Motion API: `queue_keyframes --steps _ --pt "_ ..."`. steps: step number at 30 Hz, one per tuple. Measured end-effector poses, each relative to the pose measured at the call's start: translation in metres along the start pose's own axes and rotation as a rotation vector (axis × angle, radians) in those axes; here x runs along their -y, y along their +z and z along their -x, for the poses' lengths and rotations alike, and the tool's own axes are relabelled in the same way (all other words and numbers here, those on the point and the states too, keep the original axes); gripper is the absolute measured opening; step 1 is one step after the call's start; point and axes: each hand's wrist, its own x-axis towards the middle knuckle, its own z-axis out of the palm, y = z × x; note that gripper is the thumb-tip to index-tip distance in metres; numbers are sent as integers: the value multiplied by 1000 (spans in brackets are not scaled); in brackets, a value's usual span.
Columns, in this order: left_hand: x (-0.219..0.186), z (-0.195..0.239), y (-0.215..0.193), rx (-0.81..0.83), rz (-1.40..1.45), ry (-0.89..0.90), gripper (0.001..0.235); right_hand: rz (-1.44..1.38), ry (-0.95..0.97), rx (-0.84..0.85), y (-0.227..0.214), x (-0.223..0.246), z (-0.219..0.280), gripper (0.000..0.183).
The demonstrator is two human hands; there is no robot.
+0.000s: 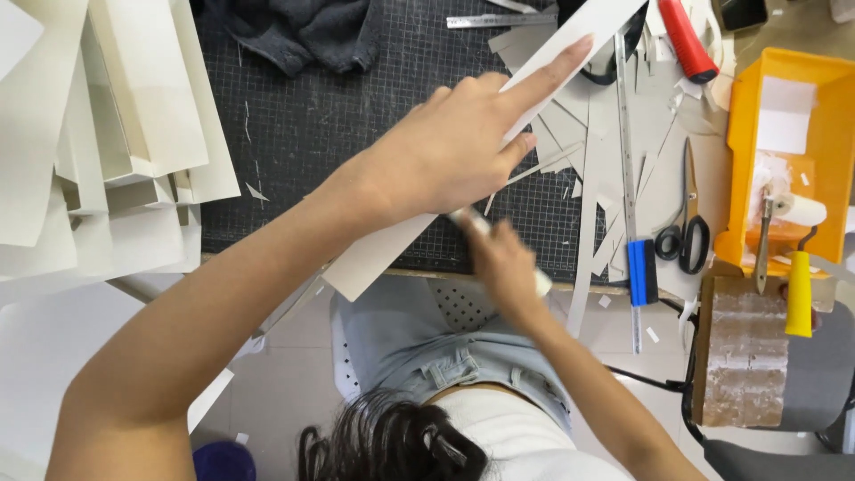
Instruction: The person smooths the edges and corners of a white paperboard box using a small white plastic tool. They rotate the box to work on different sides and repeatedly run the tool along the edges to flatten them.
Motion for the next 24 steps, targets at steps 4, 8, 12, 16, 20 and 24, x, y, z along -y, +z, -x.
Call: queue_keyframes --steps 4,8,12,16,20,24 --pt "7 -1 6 -23 19 36 66 -112 2 -25 -1 -8 -15 37" --pt "4 1 5 -29 43 43 67 -60 56 -82 13 -5 -3 30" --pt "10 -2 10 -59 63 83 69 -86 115 -10 -4 -1 -18 35" --pt "7 1 6 -53 69 55 70 -98 127 -131 6 1 -18 18" --pt "9 -1 5 -43 71 75 69 -95 106 -54 9 -9 -24 28" --pt "9 0 8 -56 76 81 69 20 118 45 -6 15 -20 43"
